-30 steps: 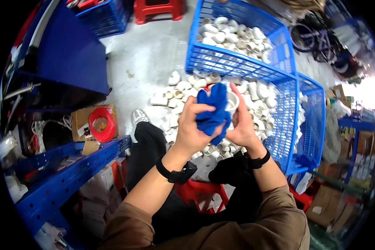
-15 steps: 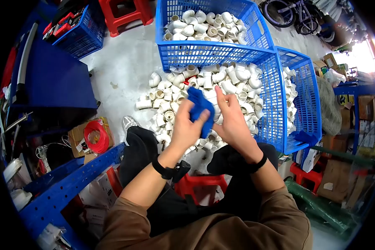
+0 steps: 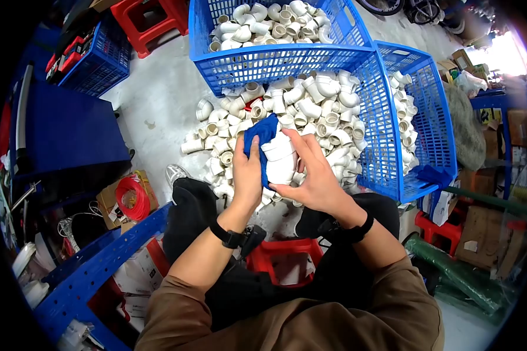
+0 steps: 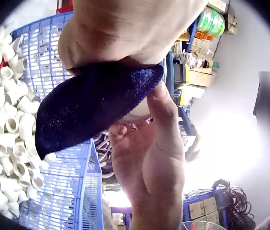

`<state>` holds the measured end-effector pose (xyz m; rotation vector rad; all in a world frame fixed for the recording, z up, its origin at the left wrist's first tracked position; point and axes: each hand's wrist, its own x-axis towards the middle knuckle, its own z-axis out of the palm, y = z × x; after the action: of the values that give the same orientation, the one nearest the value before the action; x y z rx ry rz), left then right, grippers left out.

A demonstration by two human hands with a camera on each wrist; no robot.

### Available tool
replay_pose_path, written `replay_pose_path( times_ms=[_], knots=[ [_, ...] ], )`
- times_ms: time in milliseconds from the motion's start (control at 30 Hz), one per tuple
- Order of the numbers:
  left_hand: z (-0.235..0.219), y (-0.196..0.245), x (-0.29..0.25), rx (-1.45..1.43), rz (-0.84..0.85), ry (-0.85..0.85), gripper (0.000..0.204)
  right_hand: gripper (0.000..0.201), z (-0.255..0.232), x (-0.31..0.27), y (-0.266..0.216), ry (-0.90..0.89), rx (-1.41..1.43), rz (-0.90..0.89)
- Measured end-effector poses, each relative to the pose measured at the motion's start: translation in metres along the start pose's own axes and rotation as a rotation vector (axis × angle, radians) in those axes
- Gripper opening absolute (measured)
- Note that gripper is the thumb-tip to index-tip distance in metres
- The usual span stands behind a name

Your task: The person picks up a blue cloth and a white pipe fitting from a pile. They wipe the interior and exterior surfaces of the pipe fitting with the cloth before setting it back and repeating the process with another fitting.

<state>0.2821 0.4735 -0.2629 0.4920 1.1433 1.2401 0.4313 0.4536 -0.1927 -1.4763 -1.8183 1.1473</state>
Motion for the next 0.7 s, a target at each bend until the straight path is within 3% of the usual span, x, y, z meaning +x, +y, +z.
replay_pose_path(
  times_ms=[100,133,200,233,267,367,400,467,533,633,700],
  knots=[
    [0.011,0.0,-0.018,-0.013,0.023,-0.051,0.017,0.089,-0.006,0.005,0.013,0.044,-0.108,-0.046],
    [0.007,-0.007,-0.019,0.172,0.105,-0.102,0.021,0.088,-0.008,0.006,0.019,0.092,-0.181,-0.06],
    [0.005,-0.017,-0.022,0.723,0.555,-0.225,0.029,0.083,-0.003,0.009,0.035,0.072,-0.266,-0.022],
    [0.008,-0.017,-0.028,0.702,0.587,-0.298,0.035,0.082,0.004,0.008,0.041,0.111,-0.306,-0.041],
    [0.012,-0.018,-0.028,0.743,0.59,-0.219,0.033,0.081,0.011,0.005,0.045,0.147,-0.345,-0.062],
    [0.004,-0.029,-0.01,0.499,0.409,-0.151,0.034,0.082,0.003,0.005,0.028,0.16,-0.247,-0.033],
    [0.012,-0.01,-0.015,0.255,0.19,-0.168,0.035,0.089,0.001,0.005,0.033,0.169,-0.213,-0.006],
    [0.01,0.001,-0.007,-0.219,-0.074,-0.193,0.041,0.098,-0.013,0.006,0.028,0.126,0.009,0.038],
    [0.005,0.006,-0.006,-0.273,-0.159,-0.267,0.044,0.102,-0.023,0.005,0.041,0.09,0.084,0.09],
    [-0.001,0.0,-0.005,-0.484,-0.411,-0.404,0.054,0.093,-0.023,0.003,0.056,0.011,0.611,0.023],
    [-0.001,0.0,-0.007,-0.482,-0.428,-0.409,0.056,0.092,-0.03,0.001,0.05,0.015,0.444,0.009]
  ],
)
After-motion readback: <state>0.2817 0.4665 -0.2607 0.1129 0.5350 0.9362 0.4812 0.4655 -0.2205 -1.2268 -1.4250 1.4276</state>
